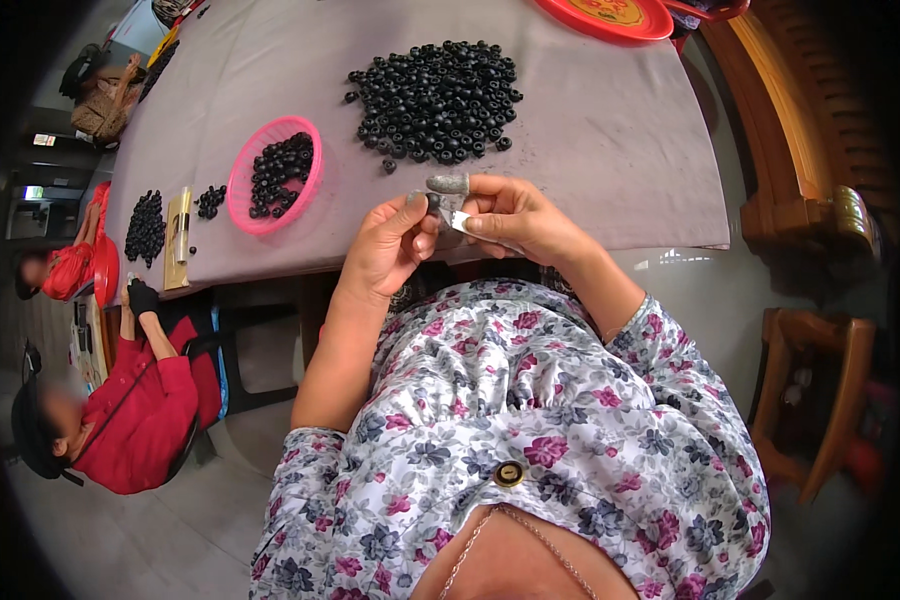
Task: The person sits at a table and repeatedly picks up small black beads from a pile. Using a small white cloth, they wipe each bead individually before placing it into a pink plastic basket. The process is repetitive and involves handling the beads one at a time.
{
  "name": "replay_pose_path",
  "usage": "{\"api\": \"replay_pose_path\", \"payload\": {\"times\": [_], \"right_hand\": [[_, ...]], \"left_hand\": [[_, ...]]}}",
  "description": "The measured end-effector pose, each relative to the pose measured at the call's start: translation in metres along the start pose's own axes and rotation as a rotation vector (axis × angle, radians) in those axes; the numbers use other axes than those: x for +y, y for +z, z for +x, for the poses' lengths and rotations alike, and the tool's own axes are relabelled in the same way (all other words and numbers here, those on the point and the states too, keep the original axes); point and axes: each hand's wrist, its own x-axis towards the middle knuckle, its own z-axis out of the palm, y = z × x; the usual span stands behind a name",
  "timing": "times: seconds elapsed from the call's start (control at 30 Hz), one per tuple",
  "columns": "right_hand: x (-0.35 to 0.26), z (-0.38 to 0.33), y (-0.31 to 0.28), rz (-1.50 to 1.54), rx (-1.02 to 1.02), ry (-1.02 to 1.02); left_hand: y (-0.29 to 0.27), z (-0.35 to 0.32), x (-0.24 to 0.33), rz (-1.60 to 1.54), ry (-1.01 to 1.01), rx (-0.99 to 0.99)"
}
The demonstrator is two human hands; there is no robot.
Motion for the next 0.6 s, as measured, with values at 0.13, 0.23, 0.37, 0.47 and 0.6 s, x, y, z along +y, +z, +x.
{"api": "replay_pose_path", "payload": {"times": [0.13, 0.23, 0.37, 0.47, 0.6], "right_hand": [[-0.0005, 0.0008, 0.0006, -0.036, 0.02, -0.001], [0.001, 0.001, -0.001, -0.031, 0.015, 0.0], [-0.0004, 0.0009, -0.0003, -0.033, 0.012, 0.02], [0.0023, 0.001, -0.0037, -0.026, 0.002, 0.017], [0.0038, 0.0018, -0.0051, -0.025, 0.011, 0.019]], "left_hand": [[0.001, 0.0024, -0.003, -0.005, 0.011, -0.036], [-0.0013, 0.0032, -0.0039, -0.019, 0.004, -0.048], [0.0009, 0.0006, -0.0031, -0.011, -0.006, -0.052], [-0.0016, 0.0006, -0.0048, -0.025, -0.018, -0.077], [-0.0041, 0.0004, -0.0075, -0.074, -0.04, -0.089]]}}
